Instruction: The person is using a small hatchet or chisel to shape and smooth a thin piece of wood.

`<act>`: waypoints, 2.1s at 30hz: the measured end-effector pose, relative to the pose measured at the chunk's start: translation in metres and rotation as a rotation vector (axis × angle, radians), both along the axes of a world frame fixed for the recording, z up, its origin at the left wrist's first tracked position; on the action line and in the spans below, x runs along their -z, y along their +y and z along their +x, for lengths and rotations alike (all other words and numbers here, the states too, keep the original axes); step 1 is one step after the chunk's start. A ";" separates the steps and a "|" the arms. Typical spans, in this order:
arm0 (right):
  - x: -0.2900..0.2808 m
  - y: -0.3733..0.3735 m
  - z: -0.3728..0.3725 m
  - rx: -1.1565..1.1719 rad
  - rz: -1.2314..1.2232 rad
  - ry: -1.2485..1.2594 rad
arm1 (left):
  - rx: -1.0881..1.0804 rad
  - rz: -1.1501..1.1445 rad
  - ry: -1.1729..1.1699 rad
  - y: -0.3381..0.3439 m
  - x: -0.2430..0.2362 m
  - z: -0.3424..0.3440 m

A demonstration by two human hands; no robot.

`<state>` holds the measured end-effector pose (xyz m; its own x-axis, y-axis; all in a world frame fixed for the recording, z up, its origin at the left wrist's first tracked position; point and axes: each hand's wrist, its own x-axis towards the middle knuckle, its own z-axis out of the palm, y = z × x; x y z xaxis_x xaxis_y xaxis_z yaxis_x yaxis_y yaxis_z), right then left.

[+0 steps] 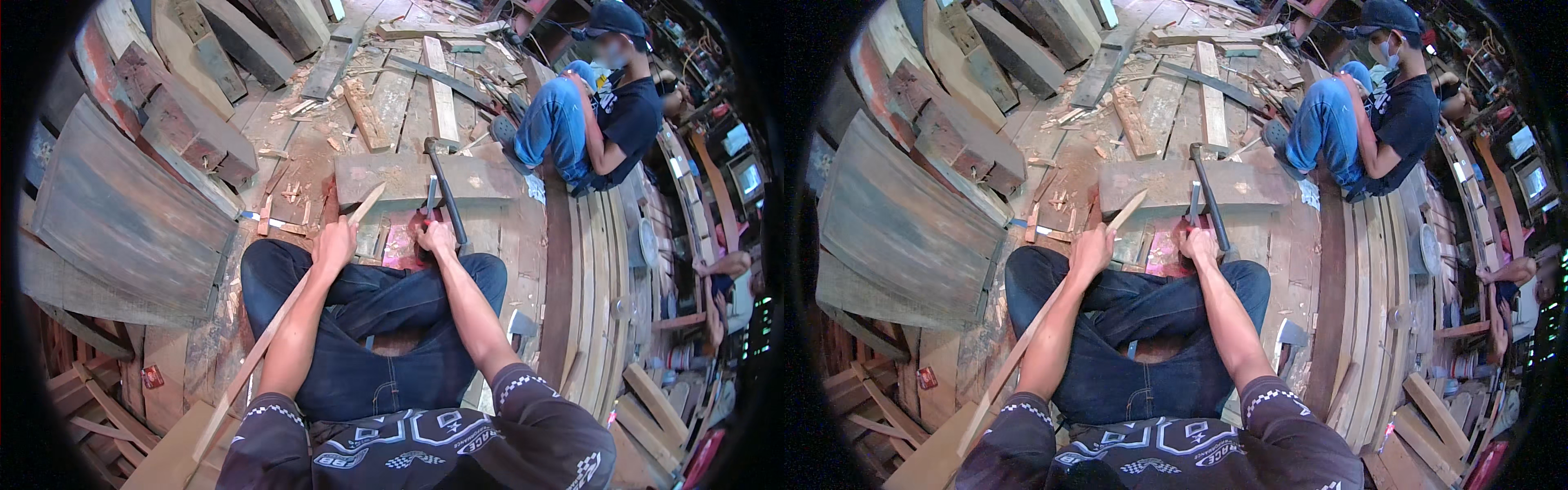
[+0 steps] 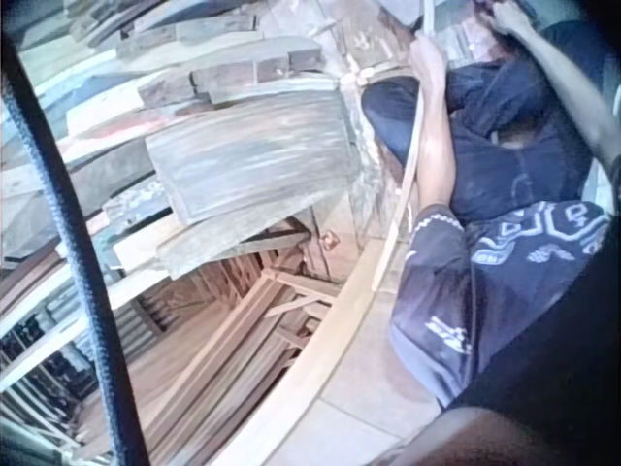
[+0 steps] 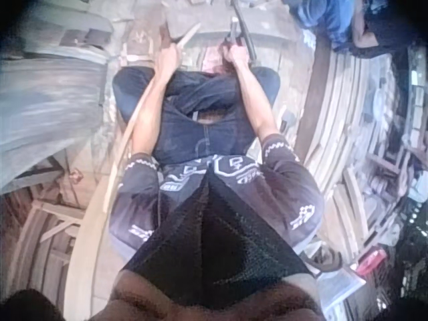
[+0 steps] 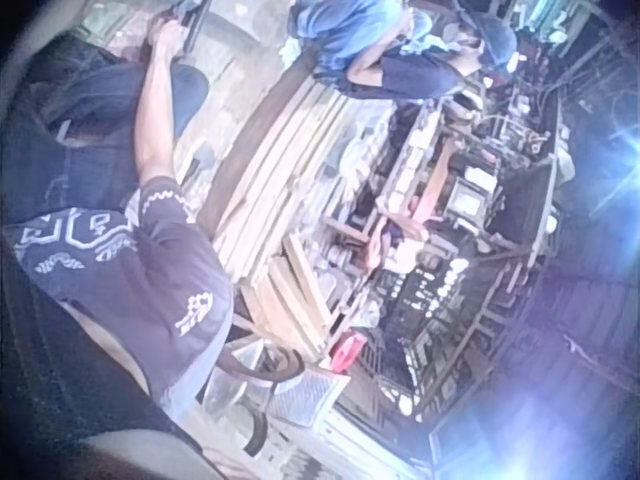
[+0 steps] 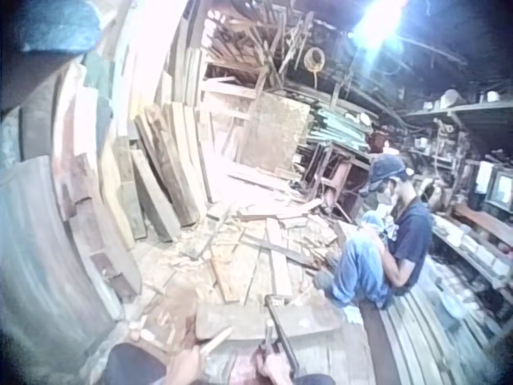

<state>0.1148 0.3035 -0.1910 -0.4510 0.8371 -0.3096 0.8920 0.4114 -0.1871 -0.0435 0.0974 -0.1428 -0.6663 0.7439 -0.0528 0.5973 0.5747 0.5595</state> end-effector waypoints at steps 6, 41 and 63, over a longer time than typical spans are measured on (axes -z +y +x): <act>0.001 -0.003 -0.005 0.010 0.076 0.270 | -0.013 0.016 -0.002 -0.005 -0.003 0.001; 0.002 -0.004 -0.004 -0.094 0.227 0.785 | -0.045 0.024 0.115 0.005 0.013 0.020; -0.010 -0.003 0.008 -0.135 0.269 0.651 | 0.004 -0.064 0.040 0.006 -0.005 0.016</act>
